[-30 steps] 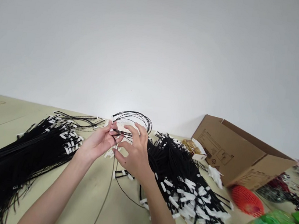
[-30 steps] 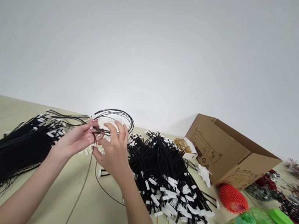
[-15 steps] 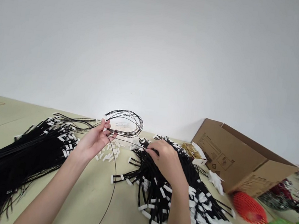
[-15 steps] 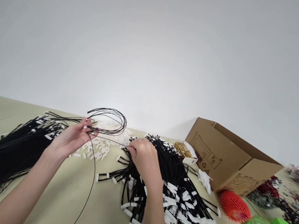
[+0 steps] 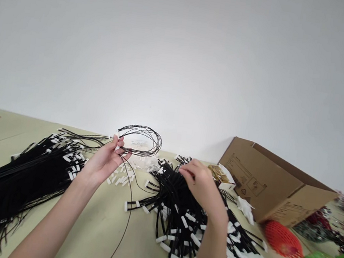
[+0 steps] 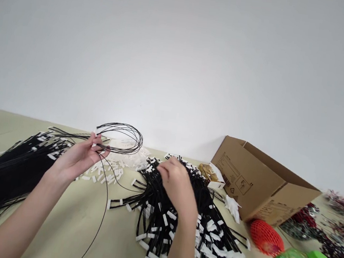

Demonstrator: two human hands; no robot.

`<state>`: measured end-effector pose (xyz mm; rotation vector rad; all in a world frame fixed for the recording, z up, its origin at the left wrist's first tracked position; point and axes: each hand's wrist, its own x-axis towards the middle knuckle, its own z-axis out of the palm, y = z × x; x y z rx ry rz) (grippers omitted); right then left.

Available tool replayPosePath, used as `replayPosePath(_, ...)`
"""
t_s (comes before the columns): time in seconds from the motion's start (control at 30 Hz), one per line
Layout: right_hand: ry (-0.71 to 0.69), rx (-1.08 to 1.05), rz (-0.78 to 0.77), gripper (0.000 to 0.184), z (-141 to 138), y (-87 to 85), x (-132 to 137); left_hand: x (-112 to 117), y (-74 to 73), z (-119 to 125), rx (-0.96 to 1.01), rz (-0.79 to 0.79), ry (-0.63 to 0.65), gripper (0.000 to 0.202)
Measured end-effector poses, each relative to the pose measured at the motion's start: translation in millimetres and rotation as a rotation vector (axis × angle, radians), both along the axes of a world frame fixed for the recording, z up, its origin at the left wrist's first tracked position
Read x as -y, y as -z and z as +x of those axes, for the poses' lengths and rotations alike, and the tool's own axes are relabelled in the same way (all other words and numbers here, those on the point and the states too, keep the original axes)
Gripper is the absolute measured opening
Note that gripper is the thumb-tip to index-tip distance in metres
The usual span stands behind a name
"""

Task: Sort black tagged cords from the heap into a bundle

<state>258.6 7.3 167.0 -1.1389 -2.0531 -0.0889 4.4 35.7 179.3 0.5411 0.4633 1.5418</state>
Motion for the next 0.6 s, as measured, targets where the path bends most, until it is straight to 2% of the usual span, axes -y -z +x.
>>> replayPosePath(0.1,-0.259,0.042,-0.134,0.019,-37,-0.3,7,1,0.3,2,-0.006,-0.006,0.006,0.017)
replayPosePath(0.17,-0.387,0.107,-0.145,0.023,-60,2.0,12,2,0.5,2,-0.001,-0.004,-0.003,0.017)
replayPosePath(0.3,-0.335,0.176,-0.162,0.024,-84,15.5,12,5,-0.9,1,0.011,0.005,0.003,0.017)
replayPosePath(0.4,-0.377,0.213,-0.215,0.031,-88,28.5,1,9,-3.8,2,0.035,0.005,0.011,0.019)
replayPosePath(0.5,-0.323,0.002,-0.260,0.057,-89,35.7,-13,12,-7.0,3,0.073,0.005,0.010,0.020)
replayPosePath(0.6,-0.229,-0.458,-0.387,0.068,-88,33.5,-24,14,-8.4,4,0.104,0.002,0.003,0.017)
